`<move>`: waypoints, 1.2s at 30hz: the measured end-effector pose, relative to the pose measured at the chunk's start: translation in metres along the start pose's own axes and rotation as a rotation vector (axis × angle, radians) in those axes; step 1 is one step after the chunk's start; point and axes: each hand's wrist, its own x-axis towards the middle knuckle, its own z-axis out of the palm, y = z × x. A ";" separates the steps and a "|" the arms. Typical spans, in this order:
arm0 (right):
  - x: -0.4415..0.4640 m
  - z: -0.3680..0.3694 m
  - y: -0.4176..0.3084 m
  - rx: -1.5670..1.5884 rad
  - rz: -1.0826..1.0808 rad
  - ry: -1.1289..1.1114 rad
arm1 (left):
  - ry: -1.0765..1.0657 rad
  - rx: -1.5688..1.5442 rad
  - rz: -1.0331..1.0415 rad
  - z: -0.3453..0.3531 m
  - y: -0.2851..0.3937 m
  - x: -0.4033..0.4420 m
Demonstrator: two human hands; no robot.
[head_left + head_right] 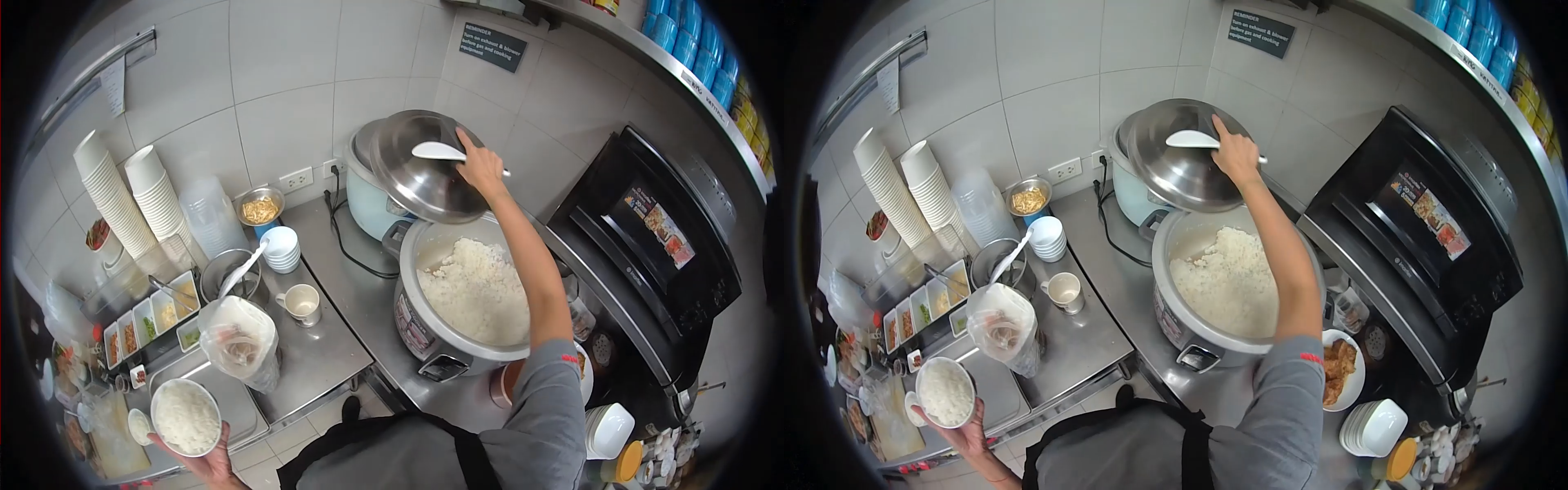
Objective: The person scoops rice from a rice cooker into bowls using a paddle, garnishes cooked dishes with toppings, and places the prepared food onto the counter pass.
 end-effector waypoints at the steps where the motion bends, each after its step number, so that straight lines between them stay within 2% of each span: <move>1: -0.017 -0.018 -0.001 0.005 -0.001 -0.005 | 0.049 -0.014 0.027 0.005 0.000 -0.002; 2: -0.038 -0.038 -0.002 0.011 -0.001 -0.011 | 0.098 -0.025 0.054 0.009 -0.001 -0.004; 6: -0.113 -0.092 0.012 0.010 -0.028 -0.041 | 0.057 -0.054 -0.004 0.012 -0.009 -0.007; 12: -0.189 -0.116 0.044 -0.096 -0.104 -0.076 | -0.038 -0.125 -0.131 0.016 -0.027 -0.016; 14: -0.202 -0.118 0.051 -0.127 -0.125 -0.096 | -0.040 -0.118 -0.145 0.019 -0.030 -0.021; 18: -0.211 -0.113 0.061 -0.214 -0.164 -0.111 | 0.089 -0.147 -0.135 0.030 -0.029 -0.037; 22: -0.211 -0.104 0.059 -0.209 -0.158 -0.090 | 0.029 -0.109 -0.113 0.023 -0.028 -0.054; 25: -0.215 -0.104 0.058 -0.203 -0.112 -0.155 | 0.072 -0.141 -0.096 0.019 -0.026 -0.067; 28: -0.225 -0.111 0.050 -0.181 -0.110 -0.080 | 0.038 -0.099 -0.074 0.006 -0.025 -0.081; 31: -0.244 -0.140 0.001 0.121 -0.093 -0.079 | 0.013 -0.222 -0.115 0.005 -0.030 -0.095; 34: -0.264 -0.123 -0.066 0.521 -0.363 -0.059 | -0.015 -0.410 -0.190 0.002 -0.038 -0.108; 36: -0.267 -0.094 -0.124 0.816 -0.521 -0.184 | -0.033 -0.521 -0.225 -0.002 -0.040 -0.118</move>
